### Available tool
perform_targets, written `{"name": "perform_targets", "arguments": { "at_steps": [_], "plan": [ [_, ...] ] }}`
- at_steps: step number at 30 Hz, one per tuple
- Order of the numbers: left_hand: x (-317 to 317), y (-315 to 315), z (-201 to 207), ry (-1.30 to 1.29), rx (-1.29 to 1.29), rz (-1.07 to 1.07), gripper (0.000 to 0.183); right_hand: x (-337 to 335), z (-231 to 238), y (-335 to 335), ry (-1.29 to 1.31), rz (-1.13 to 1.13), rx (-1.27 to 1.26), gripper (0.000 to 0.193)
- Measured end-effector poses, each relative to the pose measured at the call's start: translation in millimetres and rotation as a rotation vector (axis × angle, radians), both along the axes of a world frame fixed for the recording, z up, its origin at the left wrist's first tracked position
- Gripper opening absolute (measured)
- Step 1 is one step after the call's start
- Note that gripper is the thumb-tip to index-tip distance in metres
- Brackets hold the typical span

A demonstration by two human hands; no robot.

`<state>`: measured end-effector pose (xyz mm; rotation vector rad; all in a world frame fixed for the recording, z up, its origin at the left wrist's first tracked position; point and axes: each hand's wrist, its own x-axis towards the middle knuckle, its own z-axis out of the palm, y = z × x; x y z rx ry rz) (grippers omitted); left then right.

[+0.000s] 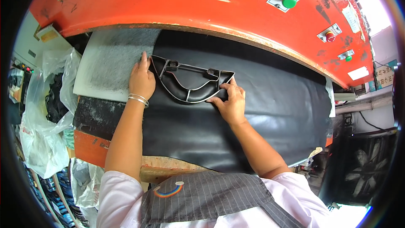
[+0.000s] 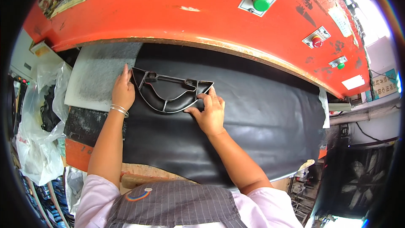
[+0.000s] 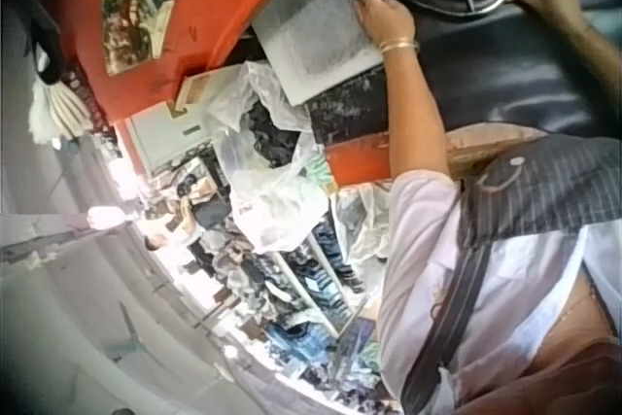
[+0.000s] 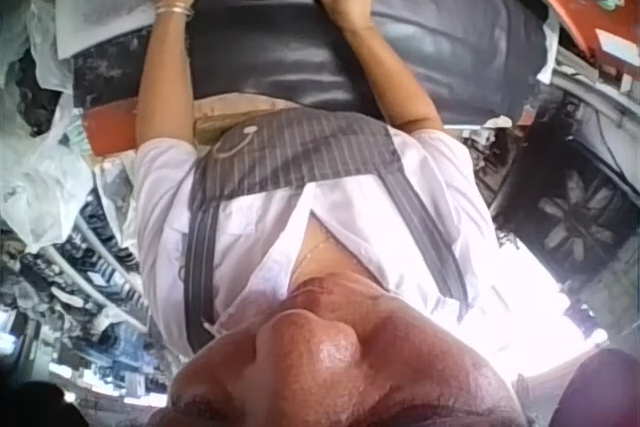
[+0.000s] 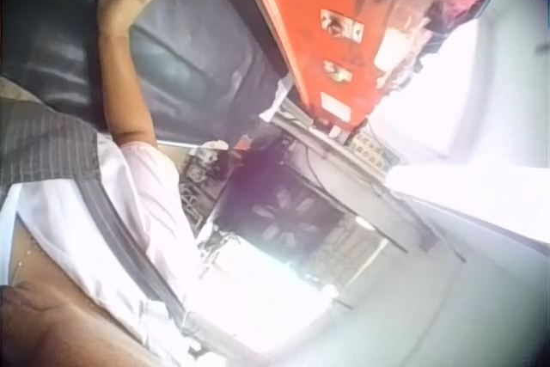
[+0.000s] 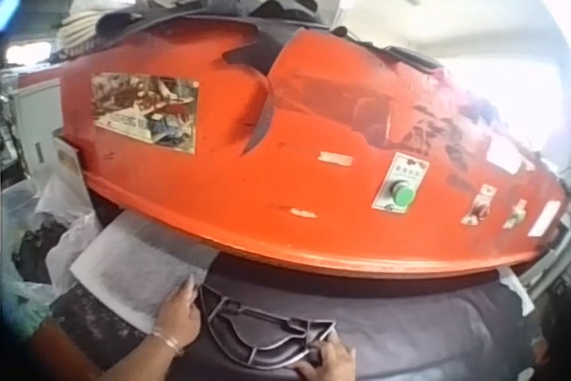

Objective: Cutting shapes out of a leather sheet using an industrial press machine and a metal die.

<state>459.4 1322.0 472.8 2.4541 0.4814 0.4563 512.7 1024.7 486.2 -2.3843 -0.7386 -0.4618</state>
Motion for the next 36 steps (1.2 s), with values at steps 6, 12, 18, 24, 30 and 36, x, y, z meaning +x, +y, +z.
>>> {"name": "perform_targets", "arguments": {
  "at_steps": [6, 12, 18, 24, 30, 36],
  "plan": [
    [22.5, -18.5, 12.2, 0.015, 0.069, 0.001, 0.064, 21.0, 6.2, -21.0, -0.042, 0.022, -0.089, 0.057],
    [36.7, 4.2, 1.2, -0.332, -0.029, 0.216, 0.061, 95.6, 66.8, -65.2, 0.149, 0.091, 0.295, 0.078],
    [99.2, -122.8, 99.9, -0.347, -0.352, -0.111, 0.029, 204.4, 201.5, -165.4, -0.556, -0.366, 0.444, 0.063],
    [167.1, -216.1, 181.2, -0.438, -0.301, -0.44, 0.019, 257.1, 240.4, -189.6, -0.401, -0.471, 0.322, 0.033],
    [195.0, -258.1, 254.3, -0.981, 0.262, -0.648, 0.009, 294.4, 265.0, -275.2, -0.783, -0.528, 0.578, 0.057],
    [219.5, -272.9, 280.9, -0.683, 0.641, -0.514, 0.022, 352.4, 256.3, -326.3, -0.515, -0.766, 0.453, 0.081]
  ]
}}
